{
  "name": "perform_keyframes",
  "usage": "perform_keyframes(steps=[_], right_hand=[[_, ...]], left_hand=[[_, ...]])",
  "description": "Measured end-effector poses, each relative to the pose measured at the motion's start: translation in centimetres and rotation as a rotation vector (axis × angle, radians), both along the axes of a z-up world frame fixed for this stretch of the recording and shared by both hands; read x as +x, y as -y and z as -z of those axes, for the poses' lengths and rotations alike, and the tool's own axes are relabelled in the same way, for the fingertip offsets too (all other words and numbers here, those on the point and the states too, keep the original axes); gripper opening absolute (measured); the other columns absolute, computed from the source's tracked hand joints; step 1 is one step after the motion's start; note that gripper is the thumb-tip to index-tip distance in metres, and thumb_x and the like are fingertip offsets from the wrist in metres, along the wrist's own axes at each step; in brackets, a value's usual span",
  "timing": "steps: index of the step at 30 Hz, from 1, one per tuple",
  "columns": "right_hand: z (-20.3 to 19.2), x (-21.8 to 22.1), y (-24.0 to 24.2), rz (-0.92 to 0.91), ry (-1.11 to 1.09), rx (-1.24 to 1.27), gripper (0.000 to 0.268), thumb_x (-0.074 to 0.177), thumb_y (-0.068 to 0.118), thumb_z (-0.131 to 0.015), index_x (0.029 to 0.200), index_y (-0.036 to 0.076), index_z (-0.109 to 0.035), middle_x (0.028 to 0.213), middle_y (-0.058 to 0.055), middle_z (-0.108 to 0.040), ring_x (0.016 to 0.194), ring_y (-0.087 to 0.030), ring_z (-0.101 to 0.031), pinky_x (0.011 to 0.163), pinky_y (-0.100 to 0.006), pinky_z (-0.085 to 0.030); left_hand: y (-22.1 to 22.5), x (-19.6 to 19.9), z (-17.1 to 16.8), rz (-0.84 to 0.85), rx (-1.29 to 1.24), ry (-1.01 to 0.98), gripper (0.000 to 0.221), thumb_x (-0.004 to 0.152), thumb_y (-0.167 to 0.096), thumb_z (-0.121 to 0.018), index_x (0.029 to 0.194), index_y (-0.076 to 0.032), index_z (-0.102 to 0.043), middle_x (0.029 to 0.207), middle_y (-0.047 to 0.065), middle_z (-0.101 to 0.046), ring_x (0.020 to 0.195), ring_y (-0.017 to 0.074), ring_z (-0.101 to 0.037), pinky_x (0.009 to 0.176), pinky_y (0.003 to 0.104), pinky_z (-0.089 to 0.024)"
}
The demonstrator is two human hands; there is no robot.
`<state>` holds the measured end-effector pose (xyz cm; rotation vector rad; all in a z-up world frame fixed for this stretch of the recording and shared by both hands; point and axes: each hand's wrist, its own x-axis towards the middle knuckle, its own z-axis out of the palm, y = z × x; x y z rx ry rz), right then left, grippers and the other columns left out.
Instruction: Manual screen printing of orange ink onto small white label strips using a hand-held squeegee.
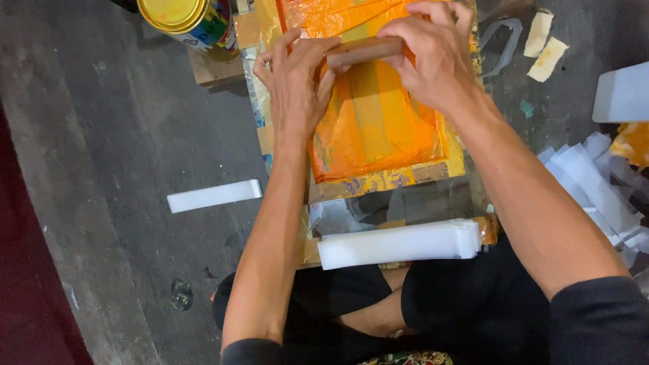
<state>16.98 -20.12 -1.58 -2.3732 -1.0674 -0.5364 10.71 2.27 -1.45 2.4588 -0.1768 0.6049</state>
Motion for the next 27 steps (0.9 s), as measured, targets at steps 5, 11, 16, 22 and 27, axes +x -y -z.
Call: perform_keyframes(steps=[5,11,16,22,27], right_hand=[[0.7,-1.6,0.5,0.041,-0.065,-0.010,0.033,0.086,-0.003,-0.082,0.114,0.012,-0.077,0.107,-0.003,-0.081,0.125,-0.026,-0.059,0.106,-0.044,-0.028],[1.1,-6.5,2.0,0.070,-0.168,-0.015,0.026,0.089,0.007,-0.079,0.112,0.018,-0.073,0.108,-0.003,-0.076,0.125,-0.029,-0.059,0.106,-0.050,-0.032],[-1.4,-11.2,3.2,0.058,-0.287,-0.065,0.030,0.086,0.008,-0.074,0.112,0.020,-0.071,0.107,-0.001,-0.076,0.130,-0.030,-0.058,0.105,-0.053,-0.033],[-2.9,-14.9,4.0,0.088,-0.358,-0.149,0.026,0.088,0.012,-0.070,0.112,0.020,-0.073,0.103,-0.001,-0.077,0.130,-0.025,-0.059,0.106,-0.049,-0.032],[-3.0,-15.7,4.2,0.091,-0.501,-0.132,0.016,0.094,0.020,-0.071,0.109,0.016,-0.074,0.100,-0.004,-0.077,0.133,-0.026,-0.057,0.105,-0.052,-0.031]], left_hand=[[0.6,-2.1,-0.8,-0.018,0.003,-0.032,0.022,0.088,-0.024,-0.074,0.109,-0.019,-0.076,0.111,-0.006,-0.074,0.126,0.0247,-0.050,0.105,0.047,-0.021],[1.2,-7.2,-0.1,-0.018,0.008,-0.156,0.024,0.089,-0.026,-0.075,0.114,-0.026,-0.074,0.110,-0.006,-0.074,0.129,0.0261,-0.050,0.105,0.052,-0.024],[1.9,-11.8,0.3,-0.009,0.024,-0.236,0.028,0.089,-0.028,-0.075,0.115,-0.036,-0.073,0.112,-0.006,-0.074,0.135,0.0251,-0.050,0.103,0.058,-0.026],[3.0,-15.4,0.7,-0.032,0.009,-0.204,0.029,0.086,-0.022,-0.077,0.112,-0.035,-0.073,0.101,-0.008,-0.073,0.129,0.0215,-0.052,0.105,0.054,-0.023],[3.7,-16.5,-0.5,-0.050,0.073,-0.217,0.018,0.086,-0.019,-0.074,0.100,-0.030,-0.074,0.095,-0.007,-0.072,0.126,0.0182,-0.055,0.104,0.052,-0.025]])
